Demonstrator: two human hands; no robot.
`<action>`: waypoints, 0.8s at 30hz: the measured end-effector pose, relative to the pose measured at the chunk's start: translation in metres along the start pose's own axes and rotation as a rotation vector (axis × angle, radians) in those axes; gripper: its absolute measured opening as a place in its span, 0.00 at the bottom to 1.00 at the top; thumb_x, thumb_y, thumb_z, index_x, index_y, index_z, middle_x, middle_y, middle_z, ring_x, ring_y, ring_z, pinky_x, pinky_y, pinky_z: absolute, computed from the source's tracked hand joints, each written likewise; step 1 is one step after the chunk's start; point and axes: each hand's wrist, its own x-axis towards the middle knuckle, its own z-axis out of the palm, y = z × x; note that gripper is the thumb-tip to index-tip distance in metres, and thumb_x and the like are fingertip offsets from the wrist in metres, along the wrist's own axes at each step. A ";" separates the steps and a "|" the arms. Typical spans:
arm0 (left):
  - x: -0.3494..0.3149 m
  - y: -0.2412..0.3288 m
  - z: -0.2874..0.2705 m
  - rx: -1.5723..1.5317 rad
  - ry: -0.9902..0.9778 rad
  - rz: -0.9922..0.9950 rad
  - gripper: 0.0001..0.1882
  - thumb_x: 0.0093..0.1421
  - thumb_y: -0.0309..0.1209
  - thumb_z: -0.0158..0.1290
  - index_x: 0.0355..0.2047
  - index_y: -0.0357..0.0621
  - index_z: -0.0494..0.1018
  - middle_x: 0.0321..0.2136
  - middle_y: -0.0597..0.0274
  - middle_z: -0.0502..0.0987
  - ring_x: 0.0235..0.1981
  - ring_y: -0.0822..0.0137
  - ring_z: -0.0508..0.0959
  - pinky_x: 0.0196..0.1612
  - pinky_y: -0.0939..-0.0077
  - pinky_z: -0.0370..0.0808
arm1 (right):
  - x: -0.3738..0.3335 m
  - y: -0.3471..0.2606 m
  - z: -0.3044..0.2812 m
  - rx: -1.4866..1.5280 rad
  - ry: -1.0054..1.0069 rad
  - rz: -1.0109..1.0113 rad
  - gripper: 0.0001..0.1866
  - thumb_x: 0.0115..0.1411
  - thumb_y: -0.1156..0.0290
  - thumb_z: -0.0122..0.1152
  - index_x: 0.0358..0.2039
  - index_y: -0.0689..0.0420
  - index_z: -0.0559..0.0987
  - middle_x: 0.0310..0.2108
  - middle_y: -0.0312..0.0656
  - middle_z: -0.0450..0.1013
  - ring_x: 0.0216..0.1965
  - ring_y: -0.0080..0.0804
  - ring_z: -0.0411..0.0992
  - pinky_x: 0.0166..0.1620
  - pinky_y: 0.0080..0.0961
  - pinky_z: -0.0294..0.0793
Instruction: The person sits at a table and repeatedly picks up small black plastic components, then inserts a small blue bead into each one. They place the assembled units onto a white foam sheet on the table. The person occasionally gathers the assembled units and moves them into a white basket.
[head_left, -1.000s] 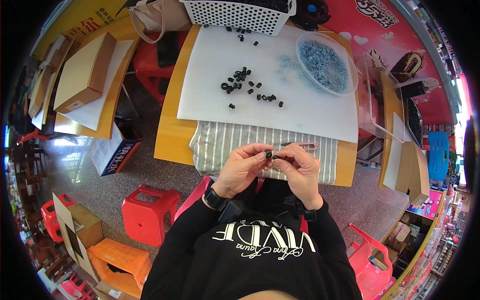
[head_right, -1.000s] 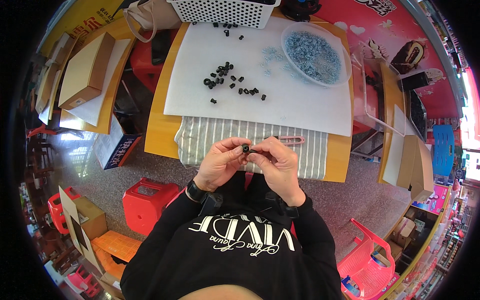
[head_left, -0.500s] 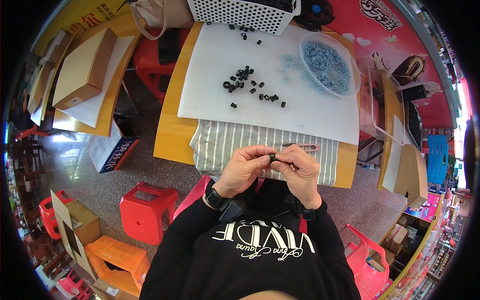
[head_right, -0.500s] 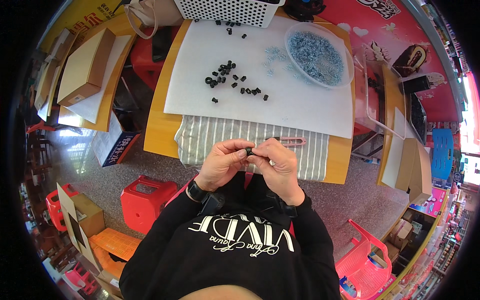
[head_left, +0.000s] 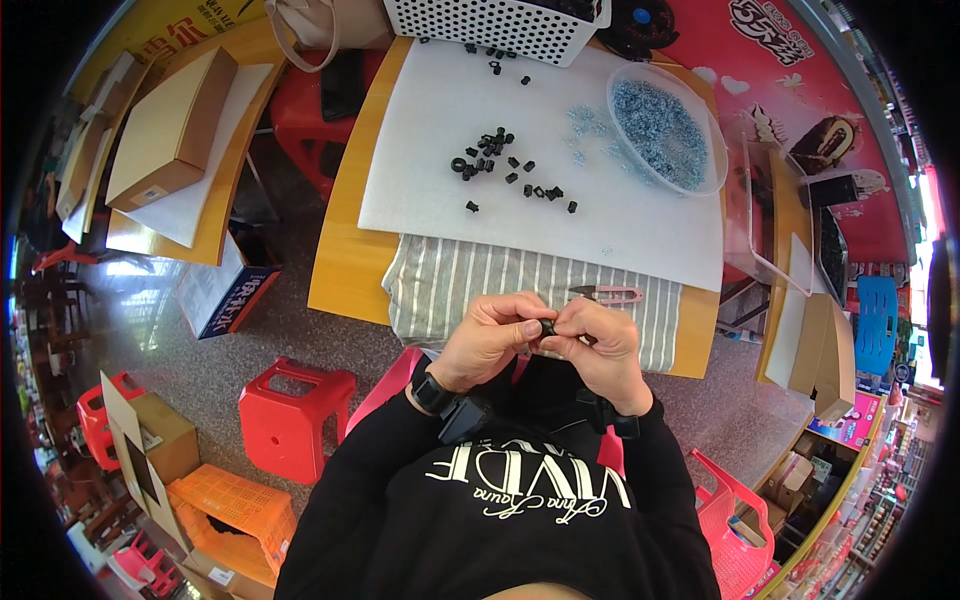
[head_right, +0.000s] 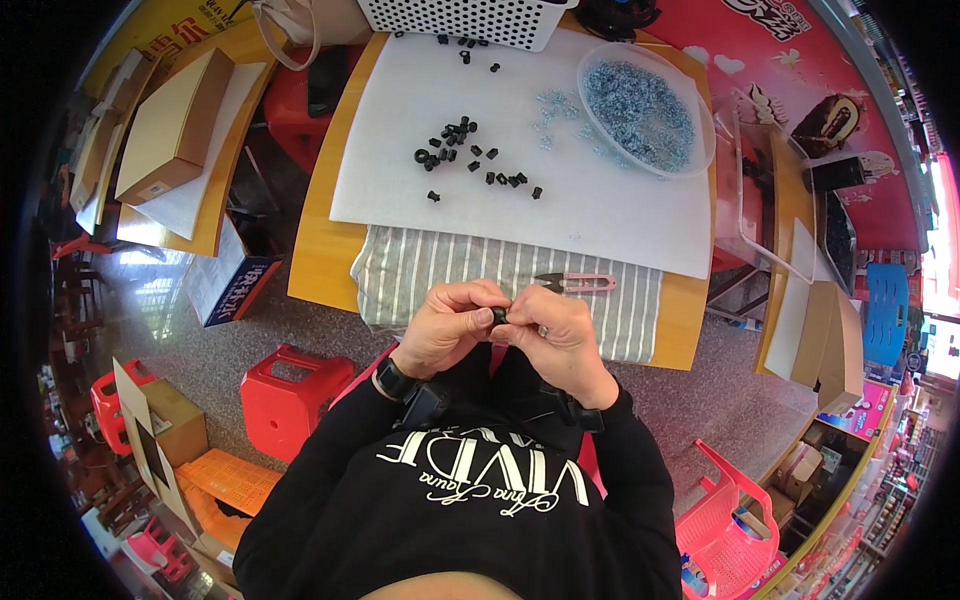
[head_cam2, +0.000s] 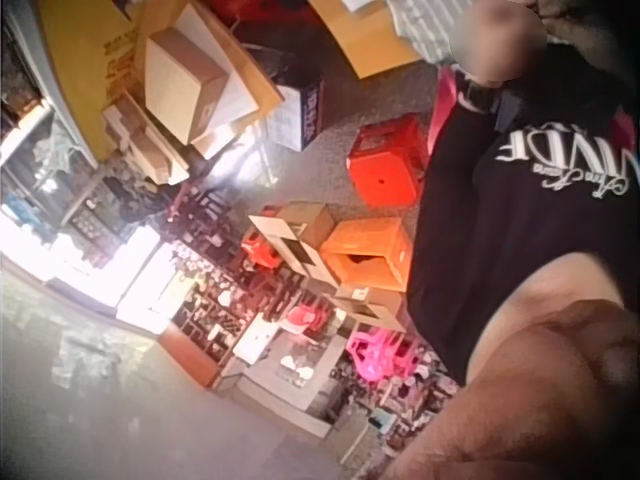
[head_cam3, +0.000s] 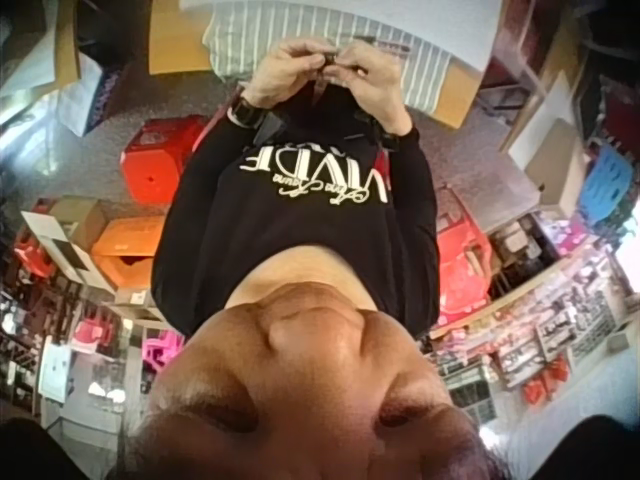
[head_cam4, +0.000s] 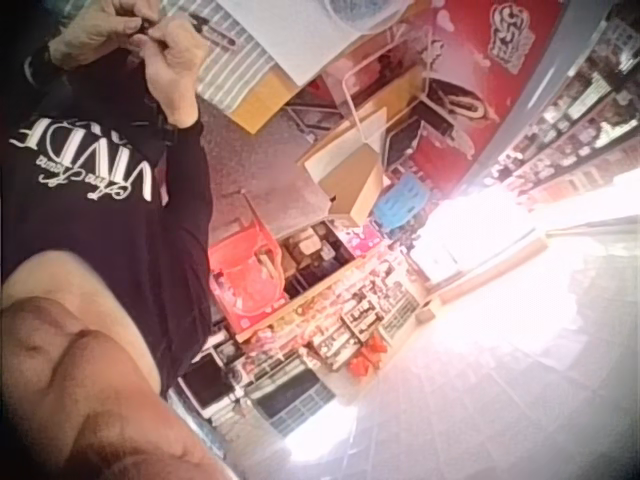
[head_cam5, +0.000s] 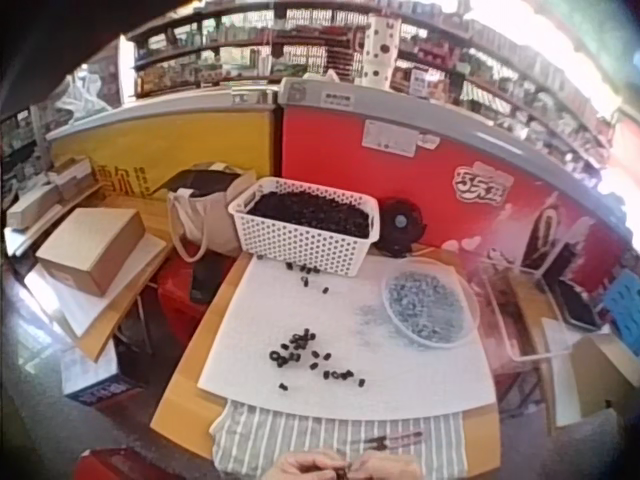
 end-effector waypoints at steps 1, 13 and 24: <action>0.000 0.000 -0.001 -0.014 -0.005 0.000 0.09 0.61 0.22 0.56 0.42 0.34 0.77 0.39 0.60 0.75 0.39 0.69 0.78 0.41 0.76 0.77 | 0.001 0.002 0.001 0.044 -0.006 0.017 0.10 0.47 0.84 0.70 0.24 0.62 0.74 0.22 0.37 0.70 0.23 0.21 0.68 0.25 0.20 0.64; -0.001 0.001 0.006 0.082 0.055 0.025 0.09 0.61 0.21 0.56 0.41 0.33 0.77 0.38 0.60 0.75 0.38 0.70 0.77 0.42 0.77 0.75 | 0.001 0.013 0.003 0.091 -0.006 0.033 0.13 0.46 0.84 0.71 0.21 0.61 0.72 0.19 0.37 0.69 0.20 0.22 0.67 0.23 0.20 0.62; 0.000 0.008 0.007 0.013 0.069 -0.077 0.10 0.62 0.21 0.54 0.44 0.34 0.77 0.41 0.58 0.76 0.42 0.69 0.77 0.45 0.75 0.77 | 0.007 0.013 -0.003 0.127 -0.061 0.077 0.11 0.47 0.79 0.73 0.23 0.60 0.75 0.19 0.36 0.70 0.21 0.20 0.67 0.24 0.18 0.62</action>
